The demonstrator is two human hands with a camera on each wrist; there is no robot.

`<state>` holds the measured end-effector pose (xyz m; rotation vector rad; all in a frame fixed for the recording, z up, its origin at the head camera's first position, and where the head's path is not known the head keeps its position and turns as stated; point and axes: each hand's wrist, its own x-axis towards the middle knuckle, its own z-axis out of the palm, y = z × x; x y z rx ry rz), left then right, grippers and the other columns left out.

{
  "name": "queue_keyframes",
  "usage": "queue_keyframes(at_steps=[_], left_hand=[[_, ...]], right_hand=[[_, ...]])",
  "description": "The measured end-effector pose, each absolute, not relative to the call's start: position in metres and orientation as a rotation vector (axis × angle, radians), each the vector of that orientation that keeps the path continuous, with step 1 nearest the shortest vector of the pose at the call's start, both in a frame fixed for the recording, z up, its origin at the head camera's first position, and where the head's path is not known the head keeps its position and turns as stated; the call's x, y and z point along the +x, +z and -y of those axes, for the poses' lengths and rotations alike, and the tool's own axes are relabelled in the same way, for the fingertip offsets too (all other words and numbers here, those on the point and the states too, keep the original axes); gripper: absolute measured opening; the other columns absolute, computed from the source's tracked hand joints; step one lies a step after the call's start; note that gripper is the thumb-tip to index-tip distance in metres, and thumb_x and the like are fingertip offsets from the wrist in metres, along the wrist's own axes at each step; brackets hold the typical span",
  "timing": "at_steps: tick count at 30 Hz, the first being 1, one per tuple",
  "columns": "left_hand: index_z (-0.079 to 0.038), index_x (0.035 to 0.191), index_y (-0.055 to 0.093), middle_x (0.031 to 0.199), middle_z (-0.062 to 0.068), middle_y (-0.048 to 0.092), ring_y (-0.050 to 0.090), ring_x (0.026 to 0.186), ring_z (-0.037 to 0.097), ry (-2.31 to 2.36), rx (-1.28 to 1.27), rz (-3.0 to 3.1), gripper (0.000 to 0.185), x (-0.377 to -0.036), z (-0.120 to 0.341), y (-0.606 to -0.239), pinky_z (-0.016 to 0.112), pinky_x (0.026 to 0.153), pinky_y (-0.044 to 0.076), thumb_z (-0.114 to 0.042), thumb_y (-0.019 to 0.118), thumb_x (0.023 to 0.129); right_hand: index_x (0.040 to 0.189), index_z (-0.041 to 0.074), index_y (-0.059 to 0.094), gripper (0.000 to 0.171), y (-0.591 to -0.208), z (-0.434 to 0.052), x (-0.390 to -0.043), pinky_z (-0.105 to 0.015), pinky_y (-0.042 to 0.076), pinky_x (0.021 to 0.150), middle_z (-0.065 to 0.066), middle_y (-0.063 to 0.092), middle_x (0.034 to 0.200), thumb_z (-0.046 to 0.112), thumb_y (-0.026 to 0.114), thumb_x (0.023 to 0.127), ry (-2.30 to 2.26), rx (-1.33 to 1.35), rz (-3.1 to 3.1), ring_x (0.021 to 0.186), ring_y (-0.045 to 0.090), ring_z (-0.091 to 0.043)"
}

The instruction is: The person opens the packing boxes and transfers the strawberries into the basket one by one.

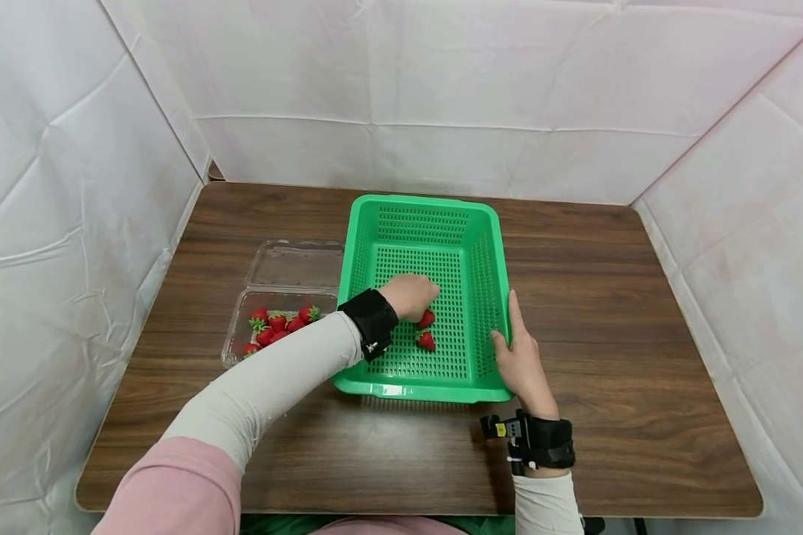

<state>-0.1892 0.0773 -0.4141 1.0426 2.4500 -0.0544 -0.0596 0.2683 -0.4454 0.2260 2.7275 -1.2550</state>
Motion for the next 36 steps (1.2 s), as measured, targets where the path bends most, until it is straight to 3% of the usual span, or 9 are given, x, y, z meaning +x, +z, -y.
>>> queue_keyframes(at_steps=[7, 13, 19, 23, 26, 32, 36], left_hand=[[-0.012, 0.107, 0.06, 0.084, 0.003, 0.045, 0.034, 0.075, 0.016, -0.031, 1.046, -2.452, 0.016, -0.188, -0.075, -0.409, 0.031, 0.068, 0.027, -0.003, 0.052, 0.097], [-0.012, 0.105, 0.059, 0.084, 0.002, 0.043, 0.033, 0.075, 0.016, -0.039, 1.067, -2.455, 0.015, -0.185, -0.072, -0.403, 0.031, 0.069, 0.026, -0.002, 0.051, 0.097], [-0.01, 0.111, 0.061, 0.087, 0.003, 0.045, 0.033, 0.076, 0.016, -0.023, 1.092, -2.455, 0.02, -0.183, -0.069, -0.393, 0.032, 0.069, 0.025, -0.002, 0.05, 0.098], [-0.012, 0.1, 0.058, 0.083, 0.003, 0.042, 0.03, 0.074, 0.016, 0.009, 1.123, -2.462, 0.016, -0.183, -0.063, -0.384, 0.033, 0.067, 0.024, 0.001, 0.049, 0.096], [-0.014, 0.086, 0.047, 0.079, 0.002, 0.035, 0.027, 0.073, 0.016, 0.048, 1.146, -2.476, 0.019, -0.182, -0.057, -0.378, 0.033, 0.067, 0.023, 0.003, 0.052, 0.093], [-0.016, 0.083, 0.038, 0.078, 0.0, 0.024, 0.021, 0.074, 0.016, 0.18, 1.181, -2.53, 0.027, -0.179, -0.039, -0.367, 0.034, 0.07, 0.02, 0.0, 0.057, 0.092], [-0.015, 0.089, 0.043, 0.087, 0.002, 0.037, 0.025, 0.078, 0.017, 0.264, 1.14, -2.551, 0.022, -0.176, -0.027, -0.359, 0.036, 0.073, 0.019, 0.007, 0.048, 0.093]], right_hand=[[0.152, 0.036, -0.013, 0.075, -0.447, -0.268, -0.059, -0.036, 0.038, 0.064, -0.021, 0.013, 0.161, 0.012, 0.04, 0.104, -1.274, 0.228, -2.714, 0.067, 0.05, -0.024], [0.151, 0.04, -0.014, 0.076, -0.448, -0.268, -0.058, -0.037, 0.038, 0.067, -0.019, 0.013, 0.162, 0.014, 0.04, 0.105, -1.265, 0.237, -2.712, 0.079, 0.056, -0.027], [0.15, 0.04, -0.015, 0.076, -0.448, -0.268, -0.058, -0.037, 0.038, 0.066, -0.019, 0.012, 0.162, 0.014, 0.04, 0.105, -1.265, 0.243, -2.705, 0.073, 0.055, -0.026], [0.15, 0.041, -0.015, 0.076, -0.448, -0.268, -0.058, -0.036, 0.038, 0.065, -0.018, 0.012, 0.162, 0.014, 0.04, 0.105, -1.262, 0.249, -2.699, 0.072, 0.055, -0.025], [0.151, 0.04, -0.015, 0.076, -0.448, -0.269, -0.058, -0.037, 0.038, 0.066, -0.018, 0.011, 0.162, 0.013, 0.039, 0.105, -1.269, 0.244, -2.692, 0.075, 0.056, -0.026], [0.151, 0.039, -0.014, 0.075, -0.447, -0.269, -0.059, -0.036, 0.039, 0.065, -0.019, 0.011, 0.162, 0.013, 0.039, 0.105, -1.279, 0.249, -2.685, 0.085, 0.06, -0.031], [0.151, 0.04, -0.014, 0.075, -0.447, -0.268, -0.059, -0.036, 0.04, 0.066, -0.019, 0.011, 0.162, 0.013, 0.039, 0.105, -1.275, 0.257, -2.688, 0.089, 0.061, -0.033]])
